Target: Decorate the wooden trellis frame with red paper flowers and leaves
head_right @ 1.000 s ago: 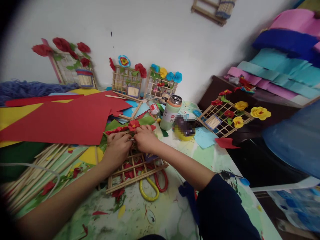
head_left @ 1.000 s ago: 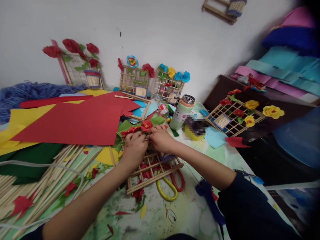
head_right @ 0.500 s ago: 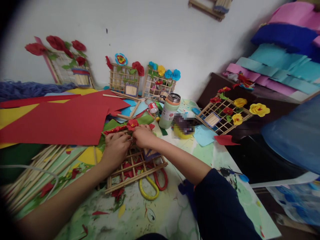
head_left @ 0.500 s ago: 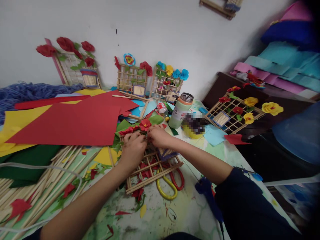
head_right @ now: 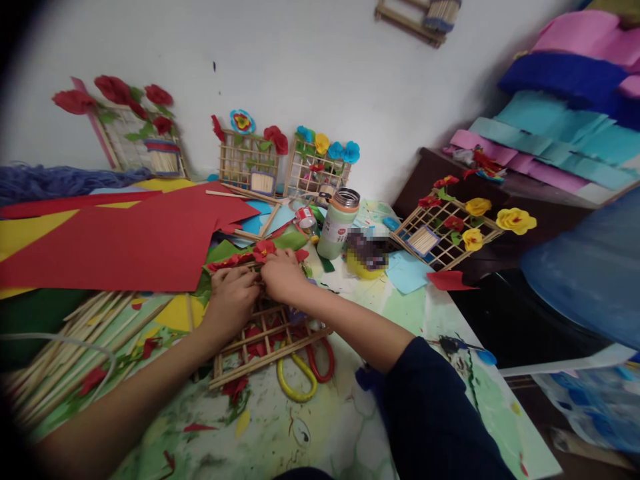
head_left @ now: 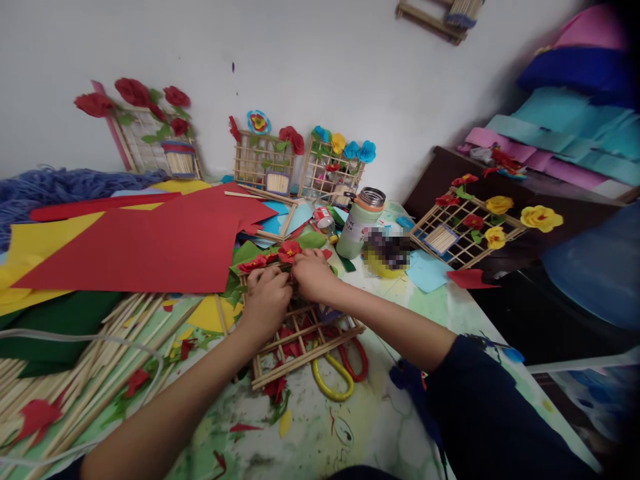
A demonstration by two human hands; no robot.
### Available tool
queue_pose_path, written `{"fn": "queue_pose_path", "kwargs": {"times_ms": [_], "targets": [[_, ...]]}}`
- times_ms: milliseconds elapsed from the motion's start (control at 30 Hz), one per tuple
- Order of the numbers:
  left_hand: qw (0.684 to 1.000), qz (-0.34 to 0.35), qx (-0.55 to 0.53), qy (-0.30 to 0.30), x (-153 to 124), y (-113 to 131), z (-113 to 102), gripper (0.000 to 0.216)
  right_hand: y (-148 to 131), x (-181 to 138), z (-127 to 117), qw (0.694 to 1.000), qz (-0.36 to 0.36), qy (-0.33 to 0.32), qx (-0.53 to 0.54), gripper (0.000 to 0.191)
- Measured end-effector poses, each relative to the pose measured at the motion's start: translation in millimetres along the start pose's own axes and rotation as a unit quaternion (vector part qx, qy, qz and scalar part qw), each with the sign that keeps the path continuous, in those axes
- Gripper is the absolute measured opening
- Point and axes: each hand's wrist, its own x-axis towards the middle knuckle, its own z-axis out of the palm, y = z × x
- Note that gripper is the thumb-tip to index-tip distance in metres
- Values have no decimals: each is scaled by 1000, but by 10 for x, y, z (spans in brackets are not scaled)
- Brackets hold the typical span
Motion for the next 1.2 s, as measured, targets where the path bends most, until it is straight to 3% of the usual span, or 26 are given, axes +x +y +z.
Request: {"fn": "queue_pose_path", "kwargs": {"times_ms": [167,333,433,500,567,600,733,767,833,1033,1200], "targets": [[999,0,14,-30,11,32,-50,19,27,-3,-107,998,24,58,26,18],[998,-34,-12,-42,78,59,-190,17,111,-179,-277,967,9,222,128,19],[994,-68,-87,-19,131,81,-328,17,130,-372,-344,941,26,312,130,21],[975,-106,-194,-12,164,109,-440,18,128,-496,-363,930,33,349,111,21],[924,-151,-351,-38,188,148,-560,20,125,-592,-359,926,27,366,90,21],[880,-175,-438,-57,196,168,-620,21,126,-627,-350,926,21,369,82,22],[658,-243,-703,-113,211,222,-801,26,147,-683,-280,922,-4,380,69,22],[621,-252,-733,-116,216,224,-824,26,155,-682,-264,922,-10,380,69,22],[583,-268,-757,-122,232,215,-842,22,167,-672,-247,924,-21,375,68,21],[584,-314,-732,-154,358,146,-852,25,159,-610,-347,939,-48,332,72,22],[625,-296,-702,-170,474,83,-919,27,150,-597,-435,945,-13,319,66,21]]}}
